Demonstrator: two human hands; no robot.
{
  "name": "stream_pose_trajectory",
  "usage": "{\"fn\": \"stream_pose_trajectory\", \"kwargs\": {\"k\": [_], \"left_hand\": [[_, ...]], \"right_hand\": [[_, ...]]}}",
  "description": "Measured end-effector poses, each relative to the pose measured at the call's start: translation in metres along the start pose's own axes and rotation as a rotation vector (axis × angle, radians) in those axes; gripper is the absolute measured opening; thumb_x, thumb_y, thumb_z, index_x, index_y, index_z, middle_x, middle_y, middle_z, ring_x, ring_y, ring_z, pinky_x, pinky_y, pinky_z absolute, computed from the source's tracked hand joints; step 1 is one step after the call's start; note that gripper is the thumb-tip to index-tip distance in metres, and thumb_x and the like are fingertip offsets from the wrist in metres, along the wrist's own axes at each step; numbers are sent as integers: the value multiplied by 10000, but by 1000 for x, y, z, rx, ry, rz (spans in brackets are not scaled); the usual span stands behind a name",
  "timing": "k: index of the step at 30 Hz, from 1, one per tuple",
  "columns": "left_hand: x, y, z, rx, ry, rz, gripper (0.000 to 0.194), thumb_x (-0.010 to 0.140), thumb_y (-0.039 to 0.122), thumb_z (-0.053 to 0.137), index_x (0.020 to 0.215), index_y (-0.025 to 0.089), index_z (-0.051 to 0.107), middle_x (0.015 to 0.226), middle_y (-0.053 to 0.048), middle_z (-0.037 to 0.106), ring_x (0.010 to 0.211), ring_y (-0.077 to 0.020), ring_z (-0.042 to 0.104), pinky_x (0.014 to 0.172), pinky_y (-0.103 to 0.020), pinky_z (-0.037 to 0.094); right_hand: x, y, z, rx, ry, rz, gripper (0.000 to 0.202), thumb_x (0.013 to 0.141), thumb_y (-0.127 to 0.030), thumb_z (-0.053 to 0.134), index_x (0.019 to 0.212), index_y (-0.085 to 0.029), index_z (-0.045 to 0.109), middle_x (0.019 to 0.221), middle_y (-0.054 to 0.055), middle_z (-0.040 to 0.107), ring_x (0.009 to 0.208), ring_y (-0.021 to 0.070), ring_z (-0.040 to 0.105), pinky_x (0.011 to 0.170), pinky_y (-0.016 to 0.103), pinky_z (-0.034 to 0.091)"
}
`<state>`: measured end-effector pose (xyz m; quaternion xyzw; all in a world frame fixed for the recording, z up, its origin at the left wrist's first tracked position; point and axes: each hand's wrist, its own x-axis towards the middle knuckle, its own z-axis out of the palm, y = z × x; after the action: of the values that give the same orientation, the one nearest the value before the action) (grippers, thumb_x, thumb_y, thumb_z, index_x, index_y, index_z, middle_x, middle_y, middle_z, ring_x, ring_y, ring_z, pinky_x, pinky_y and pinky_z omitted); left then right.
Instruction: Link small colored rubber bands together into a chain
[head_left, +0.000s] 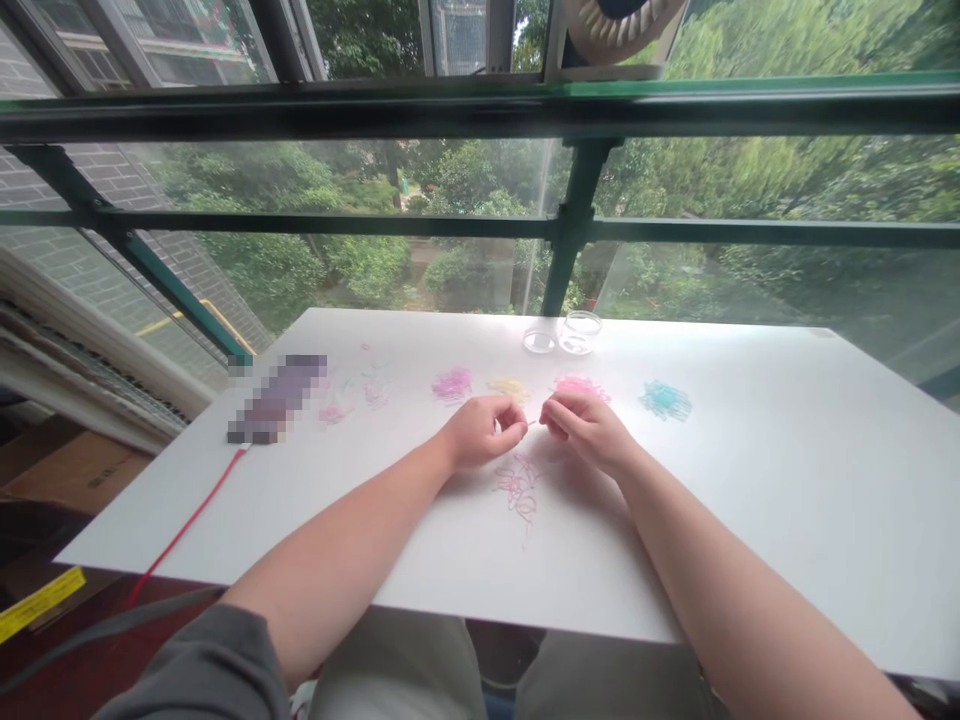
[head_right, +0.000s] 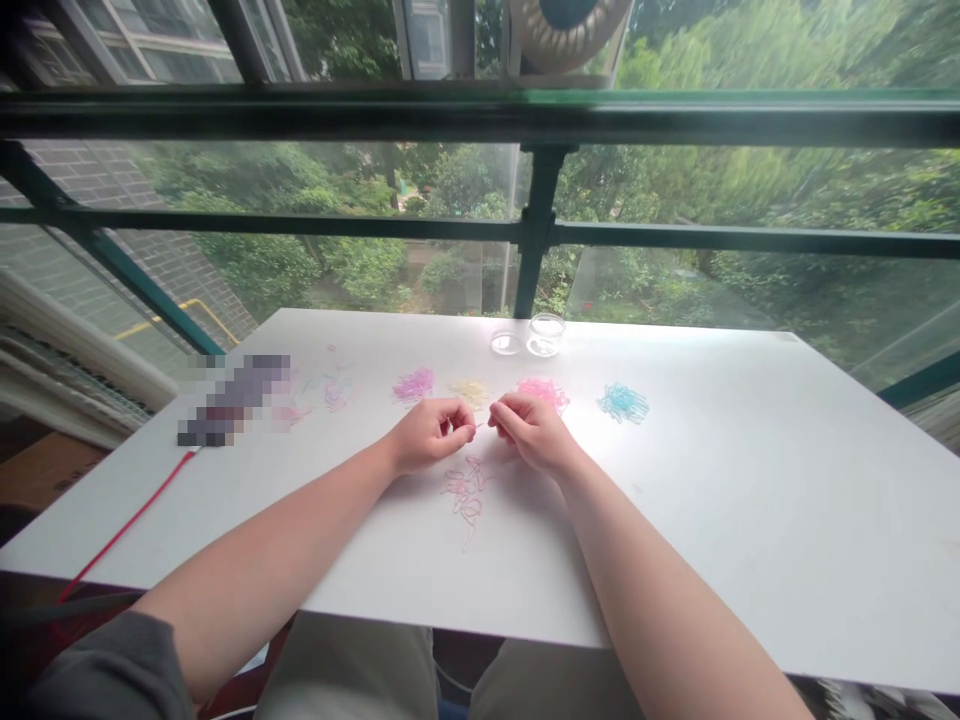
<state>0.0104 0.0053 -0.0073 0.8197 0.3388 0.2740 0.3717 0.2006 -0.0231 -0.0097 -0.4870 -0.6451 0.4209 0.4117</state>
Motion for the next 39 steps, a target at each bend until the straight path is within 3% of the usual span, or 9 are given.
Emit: {"fn": "stream_pose_trajectory", "kwargs": {"k": [6, 12, 18, 31, 39], "left_hand": [[0, 0, 1, 10, 6, 2, 144, 758, 269, 544, 735, 138, 601, 672, 2, 614, 542, -64, 482, 525, -182, 387], [0, -3, 5, 27, 45, -4, 122, 734, 254, 557, 715, 141, 600, 660, 7, 616, 539, -66, 487, 529, -184, 392], [1, -1, 4, 57, 40, 2, 92, 706, 222, 559, 675, 143, 596, 647, 9, 619, 535, -66, 493, 533, -183, 394], [1, 1, 2, 37, 8, -19, 126, 721, 255, 549, 685, 146, 600, 650, 12, 610, 531, -66, 479, 542, -189, 396], [1, -2, 3, 24, 35, -47, 148, 723, 279, 553, 678, 145, 596, 642, 4, 602, 542, -80, 490, 517, -193, 391]], "right_hand": [[-2, -4, 1, 126, -81, -70, 178, 741, -317, 635, 788, -153, 583, 669, 5, 557, 569, 99, 481, 533, 241, 374], [-2, -1, 6, 58, -121, -48, 182, 759, -323, 620, 745, -148, 574, 571, -24, 483, 492, 78, 391, 464, 227, 293], [-3, 0, 6, 47, -166, -20, 180, 769, -326, 608, 767, -156, 550, 607, -9, 531, 514, 97, 464, 476, 231, 349], [-3, -4, 5, -24, -146, 37, 109, 774, -264, 548, 736, -162, 556, 595, -15, 525, 494, 107, 508, 484, 245, 409], [-3, -5, 3, -175, -60, -74, 110, 748, -267, 574, 705, -166, 575, 566, -18, 497, 508, 95, 422, 484, 236, 342]]}}
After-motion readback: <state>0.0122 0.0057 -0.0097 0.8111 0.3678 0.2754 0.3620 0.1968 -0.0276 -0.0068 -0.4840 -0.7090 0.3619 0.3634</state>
